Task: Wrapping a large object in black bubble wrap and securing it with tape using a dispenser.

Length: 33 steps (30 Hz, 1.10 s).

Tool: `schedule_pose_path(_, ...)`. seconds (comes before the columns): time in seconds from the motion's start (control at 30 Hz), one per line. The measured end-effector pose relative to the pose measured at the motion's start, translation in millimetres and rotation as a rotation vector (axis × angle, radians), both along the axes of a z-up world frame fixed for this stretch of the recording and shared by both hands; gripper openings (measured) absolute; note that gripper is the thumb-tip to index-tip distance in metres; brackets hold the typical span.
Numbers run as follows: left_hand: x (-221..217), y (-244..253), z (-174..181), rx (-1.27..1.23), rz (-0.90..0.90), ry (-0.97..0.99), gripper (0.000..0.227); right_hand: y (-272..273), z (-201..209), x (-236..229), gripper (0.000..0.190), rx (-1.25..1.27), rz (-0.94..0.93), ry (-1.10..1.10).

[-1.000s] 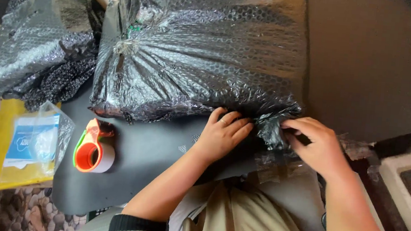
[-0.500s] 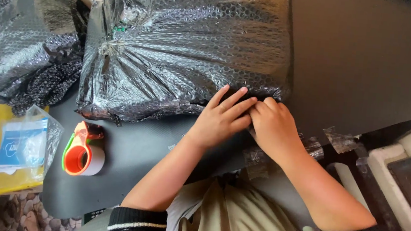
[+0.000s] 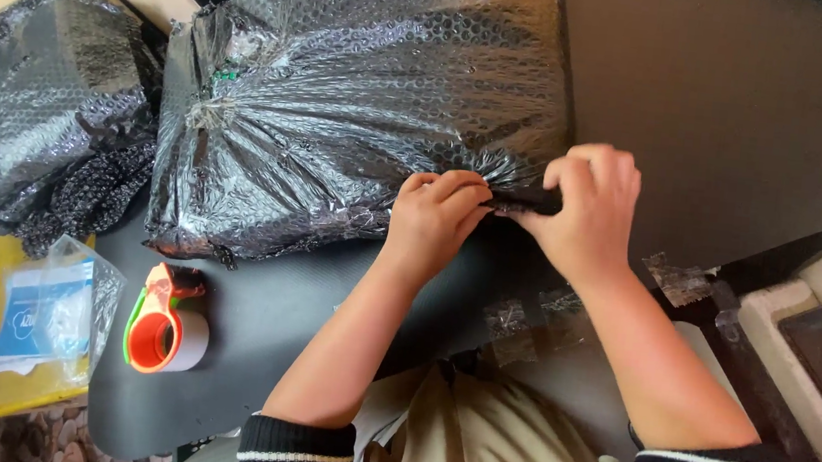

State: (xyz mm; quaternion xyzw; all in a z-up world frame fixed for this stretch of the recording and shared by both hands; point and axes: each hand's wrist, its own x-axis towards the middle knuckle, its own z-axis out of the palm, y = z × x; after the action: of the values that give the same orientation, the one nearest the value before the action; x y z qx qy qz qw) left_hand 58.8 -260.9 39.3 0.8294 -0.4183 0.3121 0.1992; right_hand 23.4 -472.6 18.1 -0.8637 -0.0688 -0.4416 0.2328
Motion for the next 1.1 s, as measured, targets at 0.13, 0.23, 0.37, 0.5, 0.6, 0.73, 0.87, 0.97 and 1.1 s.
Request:
schedule_pose_path(0.13, -8.4, -6.0, 22.6, -0.072, 0.078, 0.281, 0.009, -7.8, 8.1, 10.0, 0.075, 0.351, 0.34, 0.224)
schedule_pose_path(0.23, -5.0, -9.9, 24.2, -0.125, 0.139, 0.461, 0.016, 3.6, 5.7, 11.8, 0.032, 0.086, 0.496, -0.027)
schedule_pose_path(0.37, -11.5, -9.8, 57.4, -0.245, 0.114, 0.684, 0.048, 10.3, 14.8, -0.3, 0.014, -0.129, 0.381, -0.136)
schedule_pose_path(0.5, -8.6, -2.7, 60.4, -0.267, 0.016, 0.76, 0.028, 9.8, 18.9, 2.4, 0.009, 0.023, 0.432, -0.058)
schedule_pose_path(0.6, -9.7, 10.8, 41.7, -0.259, -0.046, 0.411, 0.015, 4.7, -3.4, 11.1, 0.008, 0.06, 0.395, -0.035)
schedule_pose_path(0.73, -30.5, 19.1, 0.6, -0.047, 0.075, -0.381, 0.016, 6.3, -3.5, 15.3, 0.005, 0.043, 0.379, -0.063)
schedule_pose_path(0.87, -31.9, 16.9, -29.1, 0.116, 0.265, -0.406, 0.035, 3.8, -9.9, 16.1, 0.003, 0.044, 0.414, -0.017)
schedule_pose_path(0.97, -27.8, 13.9, -37.0, 0.137, 0.308, -0.426, 0.04, -0.5, -0.6, 9.8, 0.003, 0.085, 0.426, 0.013)
schedule_pose_path(1.1, -26.7, 16.9, -35.4, 0.256, 0.355, -0.458, 0.042, -37.6, 22.2, -19.9, 0.021, 0.665, 0.499, 0.23)
